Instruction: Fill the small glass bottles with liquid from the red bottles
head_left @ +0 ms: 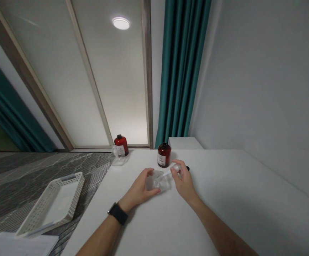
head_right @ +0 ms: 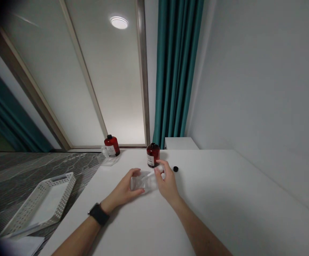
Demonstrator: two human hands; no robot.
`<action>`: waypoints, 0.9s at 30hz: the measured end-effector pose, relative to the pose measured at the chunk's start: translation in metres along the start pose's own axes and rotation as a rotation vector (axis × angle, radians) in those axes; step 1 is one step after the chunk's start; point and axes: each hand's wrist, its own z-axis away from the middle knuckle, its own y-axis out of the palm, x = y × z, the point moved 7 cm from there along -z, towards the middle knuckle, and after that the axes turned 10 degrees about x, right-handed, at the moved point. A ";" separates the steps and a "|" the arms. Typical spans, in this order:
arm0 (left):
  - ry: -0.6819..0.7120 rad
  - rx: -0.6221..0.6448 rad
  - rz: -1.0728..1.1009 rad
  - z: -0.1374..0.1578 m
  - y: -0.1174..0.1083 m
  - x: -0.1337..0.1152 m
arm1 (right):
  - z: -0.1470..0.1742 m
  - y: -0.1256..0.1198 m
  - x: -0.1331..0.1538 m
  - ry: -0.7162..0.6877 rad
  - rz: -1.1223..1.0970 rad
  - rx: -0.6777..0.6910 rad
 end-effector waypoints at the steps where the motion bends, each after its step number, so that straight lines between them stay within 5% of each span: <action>1: -0.004 0.001 0.008 0.000 0.000 0.001 | 0.000 -0.002 -0.003 0.023 -0.026 -0.012; 15: 0.000 0.056 0.063 0.000 0.004 0.004 | -0.001 0.000 -0.010 0.095 -0.087 -0.019; 27: -0.019 0.058 0.033 0.001 0.003 0.003 | 0.004 -0.001 -0.001 0.025 -0.031 -0.028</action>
